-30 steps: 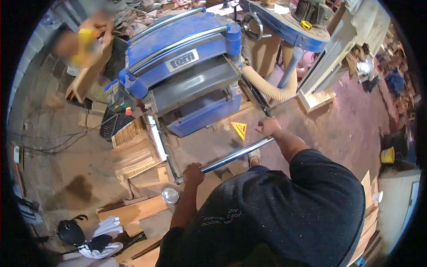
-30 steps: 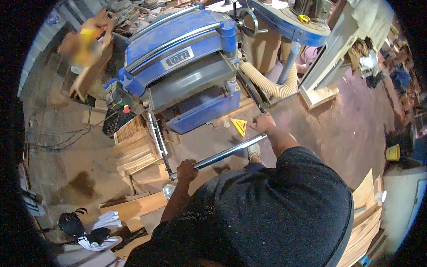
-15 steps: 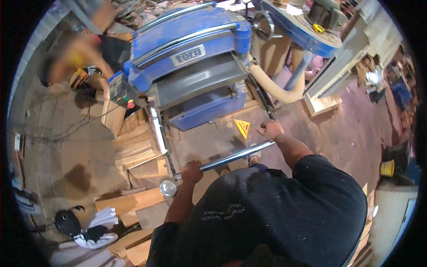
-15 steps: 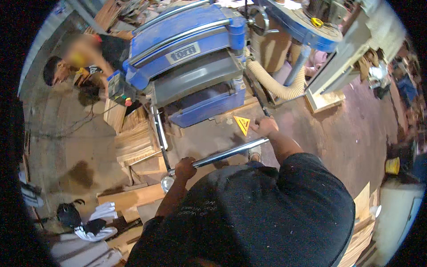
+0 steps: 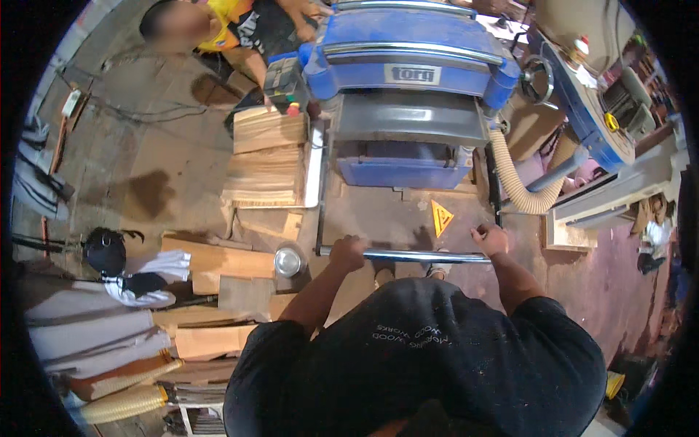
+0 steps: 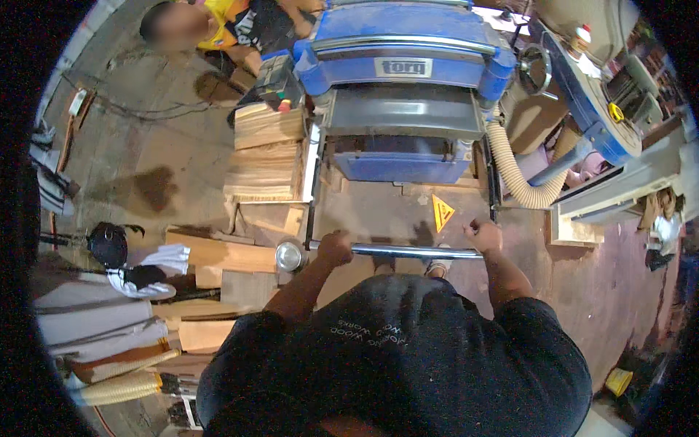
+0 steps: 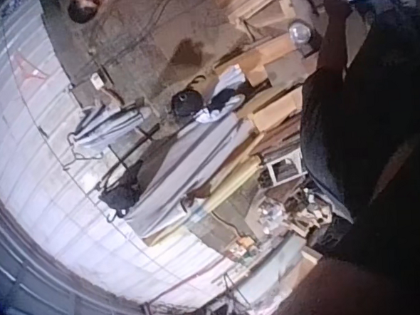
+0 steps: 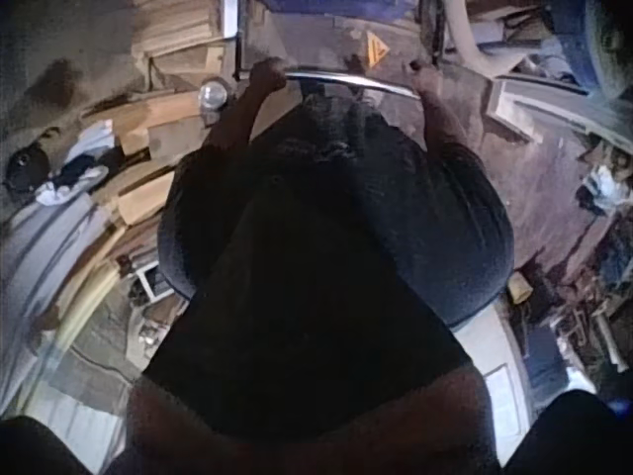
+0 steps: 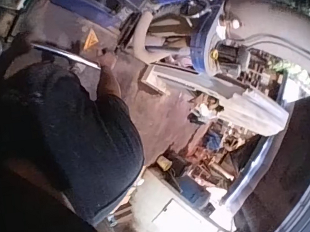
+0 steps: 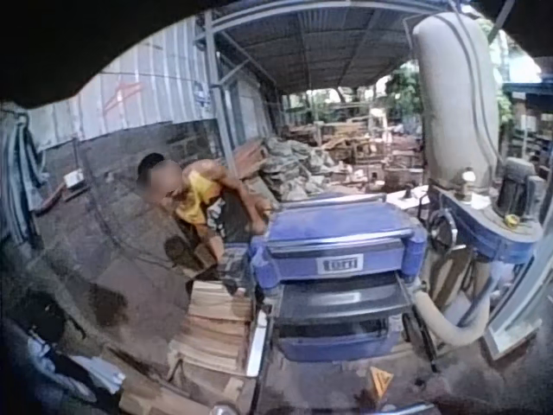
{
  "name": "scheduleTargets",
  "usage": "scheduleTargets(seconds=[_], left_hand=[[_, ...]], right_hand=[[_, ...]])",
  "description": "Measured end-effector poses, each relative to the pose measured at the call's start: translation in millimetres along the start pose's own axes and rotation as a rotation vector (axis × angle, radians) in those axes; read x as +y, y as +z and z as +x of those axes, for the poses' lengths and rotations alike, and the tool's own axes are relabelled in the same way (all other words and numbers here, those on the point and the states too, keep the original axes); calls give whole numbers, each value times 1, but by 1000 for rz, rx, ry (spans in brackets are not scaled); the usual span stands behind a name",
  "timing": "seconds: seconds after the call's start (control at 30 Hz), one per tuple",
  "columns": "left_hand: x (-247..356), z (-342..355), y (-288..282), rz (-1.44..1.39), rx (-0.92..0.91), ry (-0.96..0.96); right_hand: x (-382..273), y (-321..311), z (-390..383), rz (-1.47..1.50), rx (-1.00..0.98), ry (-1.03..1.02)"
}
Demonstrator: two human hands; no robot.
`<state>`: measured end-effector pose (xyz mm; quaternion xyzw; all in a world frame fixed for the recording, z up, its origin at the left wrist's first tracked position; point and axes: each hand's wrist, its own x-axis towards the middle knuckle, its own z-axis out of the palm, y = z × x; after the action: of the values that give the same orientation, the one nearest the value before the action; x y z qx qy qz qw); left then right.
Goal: The person receives wooden boards passed through a thickness planer machine, measures the boards on a worktable using a square ruler, and turns the planer's handwheel to adjust the machine.
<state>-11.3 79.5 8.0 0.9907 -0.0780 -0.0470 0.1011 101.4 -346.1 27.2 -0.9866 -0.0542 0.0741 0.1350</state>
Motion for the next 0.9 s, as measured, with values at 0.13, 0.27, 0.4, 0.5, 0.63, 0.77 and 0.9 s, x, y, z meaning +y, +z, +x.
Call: scheduleTargets(seconds=[0.13, 0.27, 0.4, 0.5, 0.63, 0.77, 0.9], left_hand=[[-1, -3, 1, -13, -9, 23], [-4, -2, 5, 20, -101, 36], [-1, 1, 0, -35, -126, 56], [1, 4, -10, -23, -155, 83], [-1, 6, -5, -47, -254, 10], [20, 22, -32, -10, -395, -47], [21, 30, -31, -2, -479, -58]], right_hand=[[-11, -10, 1, 4, -69, 43], [-6, -5, -2, 7, -66, 41], [-2, 0, -7, 54, -18, 32], [7, 9, -2, 126, 21, -1], [0, 0, 2, 91, -28, -9], [1, -17, -4, 139, -25, 43], [13, -3, 1, 211, -13, 57]])
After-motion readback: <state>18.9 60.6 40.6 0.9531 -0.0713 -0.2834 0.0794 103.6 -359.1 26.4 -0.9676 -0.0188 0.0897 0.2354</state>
